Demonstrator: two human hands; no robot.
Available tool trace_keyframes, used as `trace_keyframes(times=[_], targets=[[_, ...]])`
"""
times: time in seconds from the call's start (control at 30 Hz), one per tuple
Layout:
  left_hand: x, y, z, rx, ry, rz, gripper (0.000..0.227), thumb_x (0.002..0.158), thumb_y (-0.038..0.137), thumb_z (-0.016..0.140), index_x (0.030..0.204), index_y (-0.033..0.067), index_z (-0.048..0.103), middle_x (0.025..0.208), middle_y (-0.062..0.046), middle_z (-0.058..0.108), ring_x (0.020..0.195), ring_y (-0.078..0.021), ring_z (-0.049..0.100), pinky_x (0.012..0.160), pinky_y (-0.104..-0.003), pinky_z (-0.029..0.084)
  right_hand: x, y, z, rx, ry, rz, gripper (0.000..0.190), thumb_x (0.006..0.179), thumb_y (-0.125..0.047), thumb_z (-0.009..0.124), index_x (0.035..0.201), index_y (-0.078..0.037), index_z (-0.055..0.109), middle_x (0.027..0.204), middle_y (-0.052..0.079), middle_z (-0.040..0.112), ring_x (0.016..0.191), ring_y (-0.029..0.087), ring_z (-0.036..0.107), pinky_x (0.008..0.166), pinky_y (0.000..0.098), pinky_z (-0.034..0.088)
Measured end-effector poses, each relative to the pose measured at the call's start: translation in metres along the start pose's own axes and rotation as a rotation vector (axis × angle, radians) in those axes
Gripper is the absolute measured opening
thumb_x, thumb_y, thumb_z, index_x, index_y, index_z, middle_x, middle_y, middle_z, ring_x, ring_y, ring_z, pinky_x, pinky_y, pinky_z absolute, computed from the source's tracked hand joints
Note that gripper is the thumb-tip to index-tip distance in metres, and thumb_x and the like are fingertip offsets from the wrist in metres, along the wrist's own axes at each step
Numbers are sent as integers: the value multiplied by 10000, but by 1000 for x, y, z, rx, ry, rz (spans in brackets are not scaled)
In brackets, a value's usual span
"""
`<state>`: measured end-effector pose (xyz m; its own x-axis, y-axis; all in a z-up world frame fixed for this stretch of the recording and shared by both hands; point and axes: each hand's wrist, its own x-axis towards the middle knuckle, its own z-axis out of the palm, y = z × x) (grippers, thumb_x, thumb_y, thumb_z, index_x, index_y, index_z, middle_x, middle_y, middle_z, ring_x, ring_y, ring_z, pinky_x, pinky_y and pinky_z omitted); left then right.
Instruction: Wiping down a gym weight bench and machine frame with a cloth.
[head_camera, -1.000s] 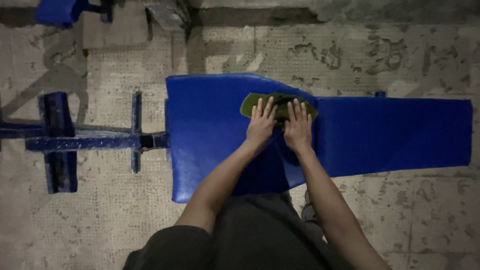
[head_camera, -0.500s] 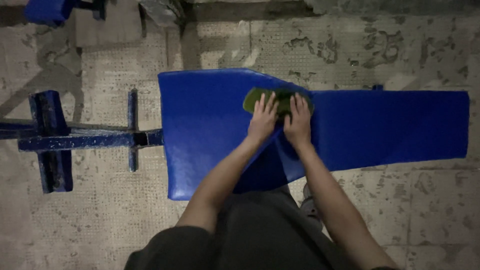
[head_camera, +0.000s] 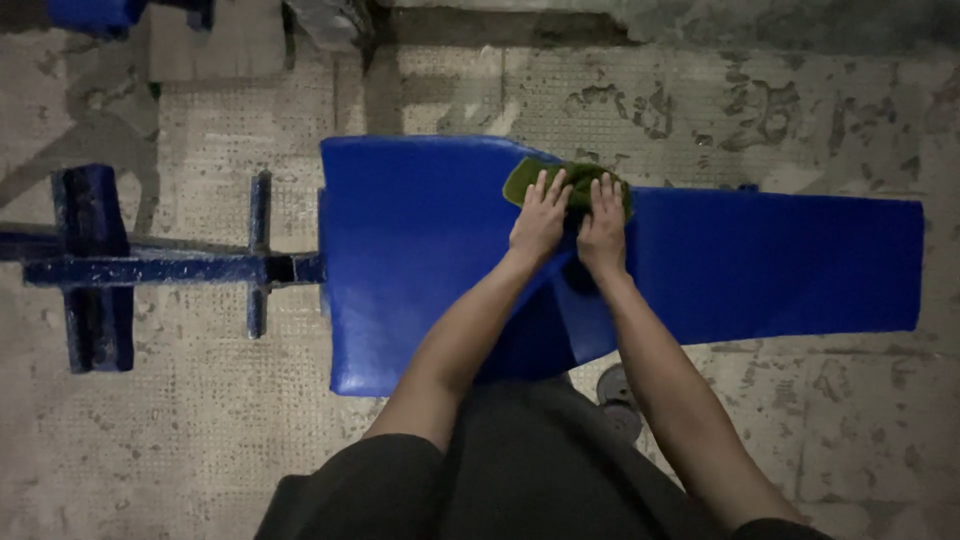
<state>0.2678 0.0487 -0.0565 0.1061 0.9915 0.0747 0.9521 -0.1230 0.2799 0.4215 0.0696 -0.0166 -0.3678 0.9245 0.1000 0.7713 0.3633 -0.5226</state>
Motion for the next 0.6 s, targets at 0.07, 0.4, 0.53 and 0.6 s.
trace_keyframes(times=[0.07, 0.4, 0.53, 0.6], targets=[[-16, 2, -7, 30, 33, 2, 539, 980, 219, 532, 1499, 73, 525, 1670, -141, 320, 1535, -420, 293, 1222, -547, 323, -14, -15, -1, -5, -5, 11, 651, 966, -44, 541, 1597, 1, 383, 1699, 206, 294, 1575, 439, 228, 1269, 518, 255], [-40, 2, 10, 26, 100, 1, 500, 983, 193, 494, 1446, 24, 578, 1641, -172, 357, 1512, -441, 332, 1212, -545, 355, -31, -25, 7, -12, -17, 2, 687, 899, 34, 492, 1579, 22, 393, 1694, 215, 305, 1585, 437, 213, 1291, 504, 218], [-50, -8, -47, 68, 88, -5, 516, 988, 194, 484, 1456, -9, 563, 1640, -210, 343, 1507, -463, 328, 1222, -538, 344, -23, -66, -1, 74, 9, -27, 670, 925, 58, 459, 1589, 56, 372, 1692, 257, 286, 1591, 451, 192, 1309, 500, 196], [-65, -22, -76, 125, 148, -45, 524, 997, 169, 471, 1482, -18, 542, 1665, -212, 321, 1529, -451, 311, 1247, -519, 324, -19, -95, -2, 112, 44, -59, 649, 945, 70, 435, 1590, 65, 366, 1688, 275, 283, 1592, 455, 182, 1315, 502, 177]])
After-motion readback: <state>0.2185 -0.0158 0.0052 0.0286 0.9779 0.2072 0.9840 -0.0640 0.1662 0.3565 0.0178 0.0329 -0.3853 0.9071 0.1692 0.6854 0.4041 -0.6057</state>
